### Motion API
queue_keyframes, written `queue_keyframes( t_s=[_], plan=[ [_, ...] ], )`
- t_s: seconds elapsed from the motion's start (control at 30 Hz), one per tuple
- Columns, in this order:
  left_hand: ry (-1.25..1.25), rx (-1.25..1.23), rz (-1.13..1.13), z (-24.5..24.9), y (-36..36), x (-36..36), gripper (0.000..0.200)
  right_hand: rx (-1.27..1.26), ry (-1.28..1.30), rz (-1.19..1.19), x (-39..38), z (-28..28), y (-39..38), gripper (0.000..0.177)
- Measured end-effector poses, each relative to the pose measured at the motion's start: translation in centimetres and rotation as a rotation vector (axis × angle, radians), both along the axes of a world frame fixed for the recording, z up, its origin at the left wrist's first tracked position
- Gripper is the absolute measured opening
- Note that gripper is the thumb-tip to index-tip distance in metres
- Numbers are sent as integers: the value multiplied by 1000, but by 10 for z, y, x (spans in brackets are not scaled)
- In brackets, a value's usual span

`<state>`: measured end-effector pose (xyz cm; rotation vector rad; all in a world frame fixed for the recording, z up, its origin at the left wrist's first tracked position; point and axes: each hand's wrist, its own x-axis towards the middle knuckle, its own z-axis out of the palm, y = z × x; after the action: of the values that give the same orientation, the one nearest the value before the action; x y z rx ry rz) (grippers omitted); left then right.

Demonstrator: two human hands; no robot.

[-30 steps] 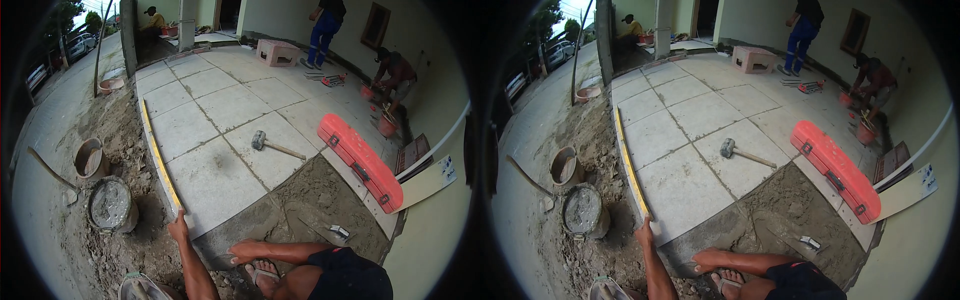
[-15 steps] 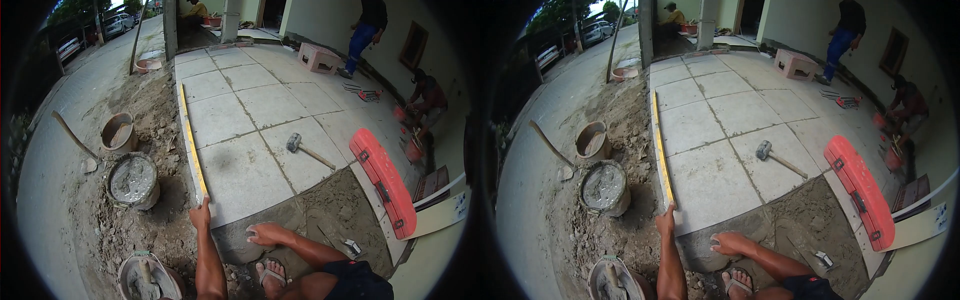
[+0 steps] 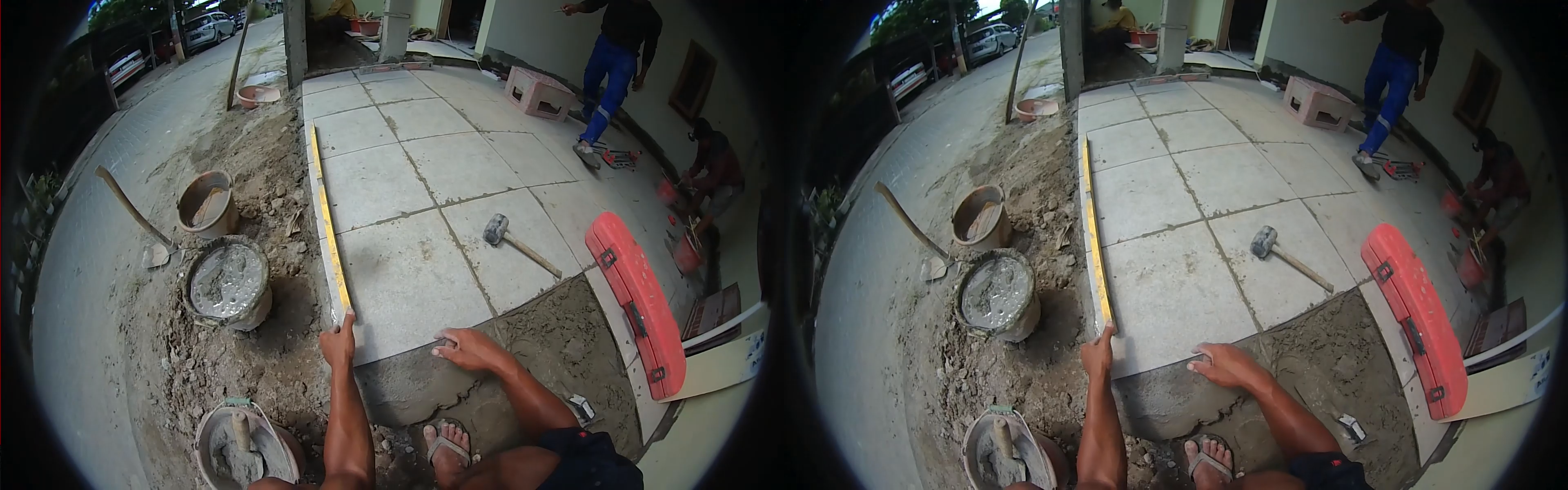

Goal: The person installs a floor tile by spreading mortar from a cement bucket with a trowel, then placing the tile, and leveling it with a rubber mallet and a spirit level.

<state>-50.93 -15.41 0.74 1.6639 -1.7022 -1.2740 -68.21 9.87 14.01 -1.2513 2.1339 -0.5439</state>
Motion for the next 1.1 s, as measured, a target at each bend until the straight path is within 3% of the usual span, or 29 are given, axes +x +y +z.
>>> queue_keyframes(
  t_s=[0.07, 0.13, 0.17, 0.27, 0.53, 0.67, 0.8, 0.87, 0.93, 0.97, 1.0, 1.03, 1.07, 1.1],
  plan=[
    [26, -24, 19, -2, 1, -1, 88, -16, 16, -56, -11, 12, -2, 56],
    [13, -86, 46, -37, -5, 0, 87, -65, 20, -167, -24, 26, 2, 52],
    [5, -146, 73, -31, -6, -6, 86, -92, -7, -220, -30, 34, 3, 49],
    [53, 11, -47, 10, 2, -5, 84, -255, -53, -318, -58, 35, 17, 47],
    [98, 4, 15, -6, 0, -2, 80, -709, -145, -690, -134, 107, 45, 34],
    [48, 15, -33, -2, -2, -1, 81, -1029, -129, -822, -199, 166, 42, 42],
    [51, 32, -9, -8, -3, -1, 81, -1080, 22, -955, -265, 246, 22, 59],
    [36, 31, -3, -7, -3, -6, 81, -1065, -3, -1008, -281, 276, 8, 73],
    [67, -14, 15, -13, -3, -2, 84, -1057, -155, -953, -288, 289, -4, 76],
    [25, -37, -17, -6, -1, 1, 87, -1070, -196, -958, -305, 285, -8, 67],
    [-19, -49, -36, 2, -1, 1, 90, -1095, -197, -993, -300, 283, -15, 43],
    [-70, -21, -70, -6, -7, 2, 92, -1160, -232, -974, -318, 273, -12, 32],
    [-48, 50, -58, 11, -4, 4, 92, -1240, -296, -826, -317, 262, -7, 25],
    [-20, 55, -36, -7, -6, 3, 87, -1262, -263, -843, -298, 254, -9, 24]
  ],
)
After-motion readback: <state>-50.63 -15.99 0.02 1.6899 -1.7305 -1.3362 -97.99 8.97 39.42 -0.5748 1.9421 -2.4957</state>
